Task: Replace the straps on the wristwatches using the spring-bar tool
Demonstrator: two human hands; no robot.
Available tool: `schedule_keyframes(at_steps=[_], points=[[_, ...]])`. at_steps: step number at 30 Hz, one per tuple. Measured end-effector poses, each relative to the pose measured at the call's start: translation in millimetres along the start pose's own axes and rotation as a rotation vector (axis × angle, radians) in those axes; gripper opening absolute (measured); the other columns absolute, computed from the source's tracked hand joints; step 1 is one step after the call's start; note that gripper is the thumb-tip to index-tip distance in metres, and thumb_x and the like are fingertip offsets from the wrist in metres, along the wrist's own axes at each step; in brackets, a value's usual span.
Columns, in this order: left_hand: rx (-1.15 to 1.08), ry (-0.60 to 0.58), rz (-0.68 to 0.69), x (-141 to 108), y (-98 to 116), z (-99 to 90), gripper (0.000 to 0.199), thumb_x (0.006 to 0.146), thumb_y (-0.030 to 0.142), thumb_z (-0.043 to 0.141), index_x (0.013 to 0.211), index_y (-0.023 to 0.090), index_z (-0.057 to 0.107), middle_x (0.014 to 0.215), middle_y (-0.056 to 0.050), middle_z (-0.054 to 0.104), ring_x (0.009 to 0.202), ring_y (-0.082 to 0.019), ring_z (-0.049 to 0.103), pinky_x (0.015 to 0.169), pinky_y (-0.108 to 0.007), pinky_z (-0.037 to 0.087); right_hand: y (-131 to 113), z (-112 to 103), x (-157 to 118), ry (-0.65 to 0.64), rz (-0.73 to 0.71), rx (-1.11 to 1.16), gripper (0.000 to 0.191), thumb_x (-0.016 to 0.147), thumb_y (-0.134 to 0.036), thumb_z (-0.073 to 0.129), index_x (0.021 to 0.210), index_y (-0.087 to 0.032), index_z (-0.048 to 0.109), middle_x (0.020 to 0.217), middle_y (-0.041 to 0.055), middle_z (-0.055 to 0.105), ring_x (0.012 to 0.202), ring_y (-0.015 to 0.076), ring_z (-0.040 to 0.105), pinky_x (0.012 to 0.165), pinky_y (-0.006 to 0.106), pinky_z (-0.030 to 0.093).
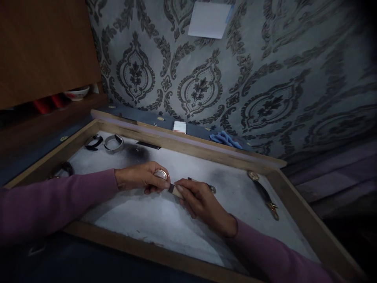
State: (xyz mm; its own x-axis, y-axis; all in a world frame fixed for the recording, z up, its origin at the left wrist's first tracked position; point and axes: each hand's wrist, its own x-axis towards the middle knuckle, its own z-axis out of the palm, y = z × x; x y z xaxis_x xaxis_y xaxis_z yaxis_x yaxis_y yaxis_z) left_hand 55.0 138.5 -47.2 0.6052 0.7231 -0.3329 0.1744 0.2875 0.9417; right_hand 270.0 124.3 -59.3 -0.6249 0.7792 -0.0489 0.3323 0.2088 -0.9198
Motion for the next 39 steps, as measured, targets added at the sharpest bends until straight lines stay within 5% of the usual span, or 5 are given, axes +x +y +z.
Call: schedule_keyframes(at_steps=[15,22,32,39], points=[[0.055,0.159,-0.091,2.7,7.3,12.1,0.019,0.060,0.031,0.067,0.064,0.016,0.056,0.047,0.006,0.048,0.040,-0.007,0.037,0.039,-0.020,0.021,-3.3,-6.8,2.2,-0.036,-0.003,-0.099,0.030,0.096,-0.032,0.038,0.086,-0.016,0.061,0.067,-0.0001,0.062,0.033,0.0058,0.043,0.036,0.018,0.033],[0.020,0.272,-0.100,6.4,5.5,4.8,0.019,0.056,0.032,0.065,0.060,0.016,0.055,0.044,0.006,0.048,0.038,-0.006,0.036,0.037,-0.020,0.019,-4.8,-30.0,8.4,0.093,-0.095,-0.347,0.026,0.091,-0.023,0.044,0.083,-0.014,0.068,0.068,0.0030,0.064,0.061,0.0134,0.054,0.058,0.022,0.040],[0.076,0.412,-0.095,36.4,18.0,-5.2,0.022,0.059,0.032,0.062,0.051,0.017,0.049,0.039,0.007,0.040,0.034,-0.006,0.034,0.034,-0.019,0.016,1.1,-74.3,41.2,0.300,-0.019,-0.387,0.023,0.090,-0.017,0.045,0.077,-0.014,0.063,0.061,-0.0003,0.059,0.046,0.0090,0.047,0.050,0.020,0.034],[0.139,0.467,-0.136,52.1,17.1,-11.3,0.021,0.060,0.024,0.061,0.046,0.017,0.047,0.035,0.005,0.042,0.030,-0.007,0.035,0.031,-0.019,0.019,13.4,-71.9,46.1,0.340,0.021,-0.374,0.024,0.094,-0.019,0.038,0.083,-0.014,0.060,0.078,0.0035,0.067,0.037,0.0059,0.049,0.043,0.019,0.035]])
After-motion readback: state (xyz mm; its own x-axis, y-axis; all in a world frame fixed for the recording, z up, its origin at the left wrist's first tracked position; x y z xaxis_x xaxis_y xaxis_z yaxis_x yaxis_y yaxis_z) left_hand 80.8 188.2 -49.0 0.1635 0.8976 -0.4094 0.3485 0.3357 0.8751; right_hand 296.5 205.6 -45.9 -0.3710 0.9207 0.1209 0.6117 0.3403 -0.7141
